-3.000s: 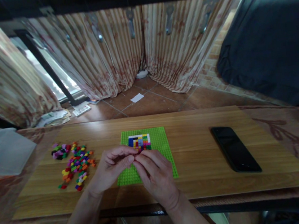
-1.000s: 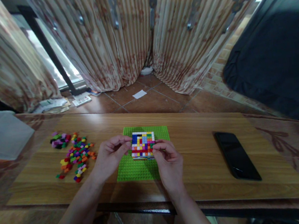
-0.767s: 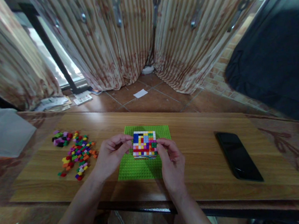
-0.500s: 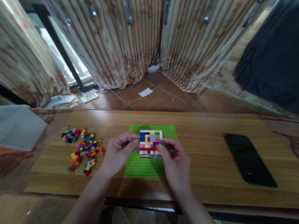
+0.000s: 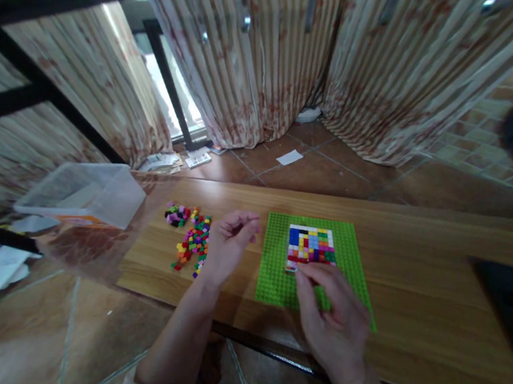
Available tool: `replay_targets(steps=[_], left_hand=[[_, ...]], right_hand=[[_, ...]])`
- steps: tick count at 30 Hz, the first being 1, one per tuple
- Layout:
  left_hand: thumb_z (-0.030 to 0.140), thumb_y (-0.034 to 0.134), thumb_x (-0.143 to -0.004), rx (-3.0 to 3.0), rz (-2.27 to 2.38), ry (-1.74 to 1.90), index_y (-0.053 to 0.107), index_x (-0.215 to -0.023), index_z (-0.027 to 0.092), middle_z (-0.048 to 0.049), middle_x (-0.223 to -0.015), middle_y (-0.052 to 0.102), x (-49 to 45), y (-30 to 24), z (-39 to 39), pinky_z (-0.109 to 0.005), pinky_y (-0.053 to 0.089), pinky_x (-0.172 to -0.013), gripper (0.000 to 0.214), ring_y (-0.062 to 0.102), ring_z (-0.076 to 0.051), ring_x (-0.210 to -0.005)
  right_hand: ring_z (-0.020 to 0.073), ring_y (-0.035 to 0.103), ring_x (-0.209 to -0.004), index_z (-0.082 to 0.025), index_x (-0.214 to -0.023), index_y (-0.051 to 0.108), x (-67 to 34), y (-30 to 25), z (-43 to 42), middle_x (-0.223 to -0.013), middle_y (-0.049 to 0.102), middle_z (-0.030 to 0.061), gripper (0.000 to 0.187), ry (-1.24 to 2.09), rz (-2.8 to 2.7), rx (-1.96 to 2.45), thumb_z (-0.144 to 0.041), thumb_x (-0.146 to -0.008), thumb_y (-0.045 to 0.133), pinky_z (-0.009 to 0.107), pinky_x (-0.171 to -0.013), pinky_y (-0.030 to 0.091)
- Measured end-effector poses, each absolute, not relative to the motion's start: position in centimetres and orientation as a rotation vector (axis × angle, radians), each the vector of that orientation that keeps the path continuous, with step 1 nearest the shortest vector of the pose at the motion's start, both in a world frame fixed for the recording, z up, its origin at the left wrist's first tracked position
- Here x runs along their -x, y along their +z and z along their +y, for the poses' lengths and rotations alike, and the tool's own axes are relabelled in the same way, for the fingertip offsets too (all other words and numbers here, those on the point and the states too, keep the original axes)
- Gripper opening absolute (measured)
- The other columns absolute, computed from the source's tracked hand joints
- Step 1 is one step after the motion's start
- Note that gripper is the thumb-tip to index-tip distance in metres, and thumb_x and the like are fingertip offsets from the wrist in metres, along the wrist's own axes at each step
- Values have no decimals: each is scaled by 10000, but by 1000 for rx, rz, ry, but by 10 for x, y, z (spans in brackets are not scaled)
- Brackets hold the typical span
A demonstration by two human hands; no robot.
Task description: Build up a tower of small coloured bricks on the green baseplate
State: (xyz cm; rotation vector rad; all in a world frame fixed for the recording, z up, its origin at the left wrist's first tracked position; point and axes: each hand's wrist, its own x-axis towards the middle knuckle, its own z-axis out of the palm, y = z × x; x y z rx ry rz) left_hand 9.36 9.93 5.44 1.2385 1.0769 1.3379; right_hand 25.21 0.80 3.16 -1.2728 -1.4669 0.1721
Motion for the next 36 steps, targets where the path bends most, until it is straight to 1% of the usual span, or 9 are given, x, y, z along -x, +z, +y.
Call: replay_targets(steps=[4,11,15,18,21,23,27,32,36], left_hand=[[197,652,-747,-1095,1145,1557,696,-810,156,6,-645,650,-72,61,104,-209,424,-523,87,546,-90,-556],[215,674,-713,-913,1296,1866,684,-779,154,13,-632,643,-19,68,110,-182,399,-493,90,522,-59,-495],[205,665,-697,-790,1305,1949,674,-756,145,11,-609,639,-1,70,109,-173,373,-476,85,508,-56,-483],[206,660,-697,-769,1313,1935,673,-760,141,7,-614,643,2,72,107,-171,362,-471,91,504,-56,-486],[225,657,-711,-768,1326,1885,675,-772,142,8,-625,638,1,73,106,-172,378,-489,105,511,-57,-502],[240,665,-718,-776,1316,1837,676,-788,145,11,-632,634,0,73,105,-173,392,-505,119,510,-57,-511],[295,710,-713,-871,1208,1644,686,-827,155,9,-666,639,-4,74,101,-176,410,-522,182,521,-67,-545],[415,713,-744,-1164,966,1144,664,-700,145,9,-623,608,-26,77,92,-195,401,-525,278,504,-76,-538],[470,686,-767,-1297,825,879,655,-678,140,15,-595,581,-47,76,87,-202,405,-548,343,512,-85,-552]], right_hand=[[164,628,-802,-240,-956,649,-216,20,7,-859,673,15,136,334,-1842,1110,-149,-897,567,312,-725,509],[208,578,-879,-199,-964,652,-149,9,13,-912,646,57,99,439,-2006,1176,-214,-891,586,358,-783,471],[239,554,-901,-199,-933,659,-123,14,16,-919,632,67,132,390,-2061,1321,-295,-842,661,396,-804,439],[239,545,-888,-195,-922,660,-113,13,18,-908,631,69,124,322,-2105,1395,-296,-851,654,393,-788,422],[224,551,-874,-199,-878,661,-111,11,19,-893,634,60,68,318,-2088,1390,-249,-876,614,380,-784,422],[208,566,-864,-205,-847,659,-114,11,20,-878,633,51,85,396,-2010,1327,-235,-889,591,364,-779,440],[164,607,-842,-217,-888,644,-134,22,26,-883,634,36,89,556,-1720,1161,-229,-911,559,299,-739,497],[162,629,-883,-222,-938,644,-171,43,36,-919,657,37,82,253,-1584,1147,-187,-902,579,305,-781,515],[166,633,-890,-223,-947,648,-193,46,38,-940,659,43,87,123,-1628,1201,-185,-900,586,316,-799,522]])
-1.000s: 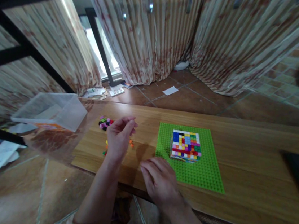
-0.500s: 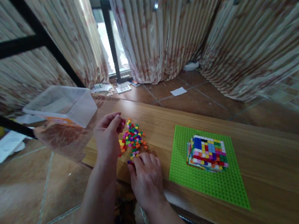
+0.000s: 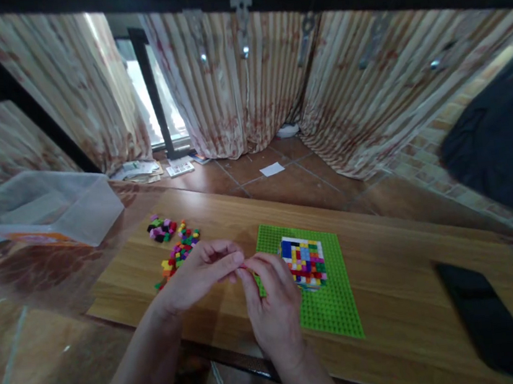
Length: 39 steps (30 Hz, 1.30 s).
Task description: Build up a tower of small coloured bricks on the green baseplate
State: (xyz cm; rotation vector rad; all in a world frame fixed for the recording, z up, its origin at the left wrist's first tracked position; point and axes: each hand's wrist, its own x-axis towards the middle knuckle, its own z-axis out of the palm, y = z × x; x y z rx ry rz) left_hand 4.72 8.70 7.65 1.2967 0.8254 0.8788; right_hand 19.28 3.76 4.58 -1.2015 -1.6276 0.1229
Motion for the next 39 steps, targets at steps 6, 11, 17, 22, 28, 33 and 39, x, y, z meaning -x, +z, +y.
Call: replay_targets(steps=[6,11,17,22,28,33,39], left_hand=[[512,666,-772,-1360,859,738,603,-603,147,28,-507,537,-63,73,89,-192,358,-473,407,471,-74,-473],[509,674,-769,-1271,795,732,596,-593,154,28,-512,544,-70,77,87,-187,345,-452,404,454,-64,-451],[458,702,-764,-1097,833,884,635,-668,147,17,-598,591,-74,74,91,-177,337,-463,333,476,-54,-482],[425,751,-715,-1079,887,906,662,-721,145,10,-636,624,-78,69,93,-187,369,-488,294,518,-67,-512],[409,734,-712,-1110,1011,937,656,-699,142,5,-609,626,-83,64,95,-193,363,-492,279,515,-76,-514],[384,704,-716,-1090,1088,1028,653,-676,145,7,-585,607,-82,62,98,-200,347,-493,248,496,-82,-518],[384,701,-705,-1082,1098,1030,652,-664,146,10,-573,603,-84,62,97,-200,342,-496,247,486,-80,-515]], right_hand=[[168,643,-897,-228,-938,652,-211,44,32,-935,671,40,109,92,-1696,1232,-183,-915,556,319,-805,534],[169,653,-892,-238,-933,658,-221,50,28,-935,679,38,109,162,-1634,1216,-188,-910,564,322,-805,540],[150,665,-809,-233,-913,679,-231,49,26,-882,697,20,83,347,-1370,1190,-196,-844,651,298,-744,555],[147,680,-761,-224,-951,695,-235,41,22,-892,716,29,135,472,-1200,1200,-232,-817,678,283,-681,580],[162,704,-763,-228,-988,716,-247,42,21,-919,741,43,163,420,-1155,1260,-283,-855,639,319,-724,594],[171,712,-743,-206,-981,708,-272,40,24,-886,751,52,203,284,-1179,1376,-353,-866,626,322,-724,580],[175,704,-787,-212,-961,704,-296,42,23,-899,743,46,191,196,-1305,1452,-352,-889,598,311,-713,557]])
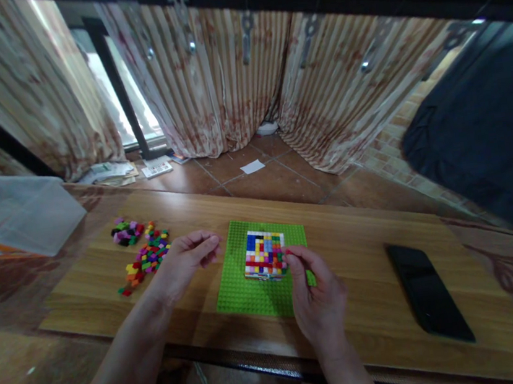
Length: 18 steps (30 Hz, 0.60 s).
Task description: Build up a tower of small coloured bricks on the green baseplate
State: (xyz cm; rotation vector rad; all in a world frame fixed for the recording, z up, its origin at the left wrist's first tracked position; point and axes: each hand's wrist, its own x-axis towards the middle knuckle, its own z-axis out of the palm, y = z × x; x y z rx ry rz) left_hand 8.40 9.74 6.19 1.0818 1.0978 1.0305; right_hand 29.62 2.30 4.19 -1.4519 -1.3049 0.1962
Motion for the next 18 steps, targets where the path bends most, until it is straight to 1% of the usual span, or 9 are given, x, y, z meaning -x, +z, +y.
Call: replay_targets(steps=[4,6,12,18], left_hand=[[383,695,-704,-1095,1097,1025,648,-650,146,10,-569,600,-86,62,97,-201,337,-488,247,478,-79,-509],[381,693,-703,-1107,1101,1018,644,-646,146,14,-564,595,-87,61,98,-200,336,-488,246,474,-77,-505],[374,689,-710,-1116,1114,1000,646,-658,145,20,-563,590,-88,59,99,-197,334,-491,239,472,-72,-501],[373,680,-704,-1123,1117,1001,643,-659,141,19,-564,585,-87,58,100,-199,329,-488,239,475,-75,-504]], right_hand=[[188,642,-1002,-237,-903,723,-299,46,23,-1056,684,53,146,201,-1404,1425,-326,-878,610,367,-886,510],[197,612,-1055,-239,-887,730,-298,44,24,-1118,645,61,147,257,-1403,1432,-328,-871,614,391,-924,486],[216,578,-1106,-260,-889,736,-298,35,25,-1175,604,62,142,381,-1442,1442,-346,-864,626,432,-959,453],[220,574,-1097,-255,-892,730,-299,34,24,-1178,603,71,141,365,-1482,1413,-337,-871,617,444,-962,447]])
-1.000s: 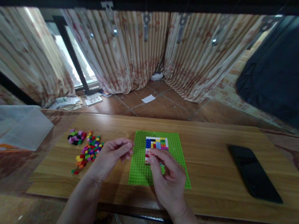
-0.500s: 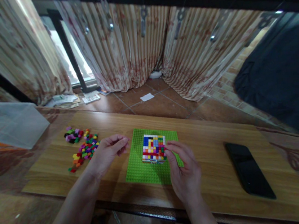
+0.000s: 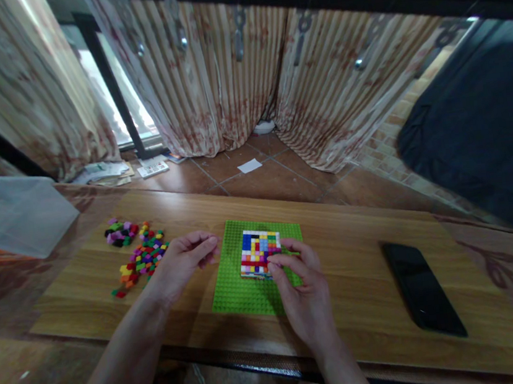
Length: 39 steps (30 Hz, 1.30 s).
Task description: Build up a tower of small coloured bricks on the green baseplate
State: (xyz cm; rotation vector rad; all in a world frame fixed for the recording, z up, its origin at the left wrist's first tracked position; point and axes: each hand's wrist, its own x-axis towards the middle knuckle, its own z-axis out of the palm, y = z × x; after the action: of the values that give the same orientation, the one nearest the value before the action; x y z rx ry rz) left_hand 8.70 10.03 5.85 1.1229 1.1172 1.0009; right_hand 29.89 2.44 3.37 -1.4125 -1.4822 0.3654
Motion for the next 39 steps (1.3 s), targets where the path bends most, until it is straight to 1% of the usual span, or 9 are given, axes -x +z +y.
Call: replay_targets(steps=[7,12,15,19,24,28,32,35,39], left_hand=[[365,664,-721,-1132,1130,981,633,-677,140,24,-571,583,-86,56,100,-199,337,-504,232,474,-73,-518],[363,662,-724,-1145,1141,971,635,-685,138,25,-568,579,-86,57,100,-200,333,-501,230,475,-74,-520],[364,664,-721,-1146,1142,974,638,-681,138,27,-561,575,-86,58,100,-200,334,-499,231,472,-74,-516],[363,664,-722,-1151,1142,977,639,-674,141,26,-560,577,-86,58,100,-201,333,-494,228,474,-76,-516],[355,683,-714,-1148,1143,989,664,-693,143,26,-571,584,-85,56,99,-199,336,-492,214,474,-76,-521],[341,716,-694,-1161,1116,999,700,-723,142,28,-582,588,-86,54,100,-196,347,-498,202,479,-73,-530],[310,751,-676,-1144,1066,1000,726,-780,138,23,-609,612,-89,55,99,-195,374,-521,203,499,-75,-555],[287,765,-676,-1153,1016,1015,733,-805,144,21,-628,629,-90,57,97,-193,384,-529,195,513,-75,-564],[269,758,-712,-1240,915,1029,738,-839,161,18,-651,643,-91,59,94,-204,428,-574,168,553,-89,-596]], right_hand=[[222,568,-1107,-256,-868,725,-297,36,24,-1184,594,66,115,374,-1462,1433,-314,-855,626,446,-987,422],[224,565,-1110,-245,-815,722,-291,35,26,-1161,595,60,70,499,-1300,1407,-291,-806,670,449,-1006,400],[224,562,-1109,-241,-780,717,-287,31,30,-1126,597,53,50,662,-1104,1342,-283,-753,718,431,-966,425],[209,564,-1093,-237,-731,706,-283,28,33,-1089,609,37,85,822,-866,1253,-263,-680,769,390,-928,438],[194,571,-1059,-233,-705,699,-279,28,32,-1070,613,27,89,840,-786,1227,-248,-662,775,370,-917,428],[197,558,-1078,-233,-695,704,-277,27,32,-1071,612,27,82,837,-789,1227,-251,-661,776,354,-896,427],[197,551,-1088,-229,-684,711,-281,29,33,-1042,638,24,113,891,-732,1184,-255,-624,803,333,-890,418],[181,568,-1032,-225,-694,716,-287,34,34,-1004,671,21,143,939,-593,1113,-279,-604,813,307,-861,422],[136,581,-862,-211,-667,711,-289,37,38,-879,684,3,145,889,-452,1118,-282,-593,813,255,-755,436]])
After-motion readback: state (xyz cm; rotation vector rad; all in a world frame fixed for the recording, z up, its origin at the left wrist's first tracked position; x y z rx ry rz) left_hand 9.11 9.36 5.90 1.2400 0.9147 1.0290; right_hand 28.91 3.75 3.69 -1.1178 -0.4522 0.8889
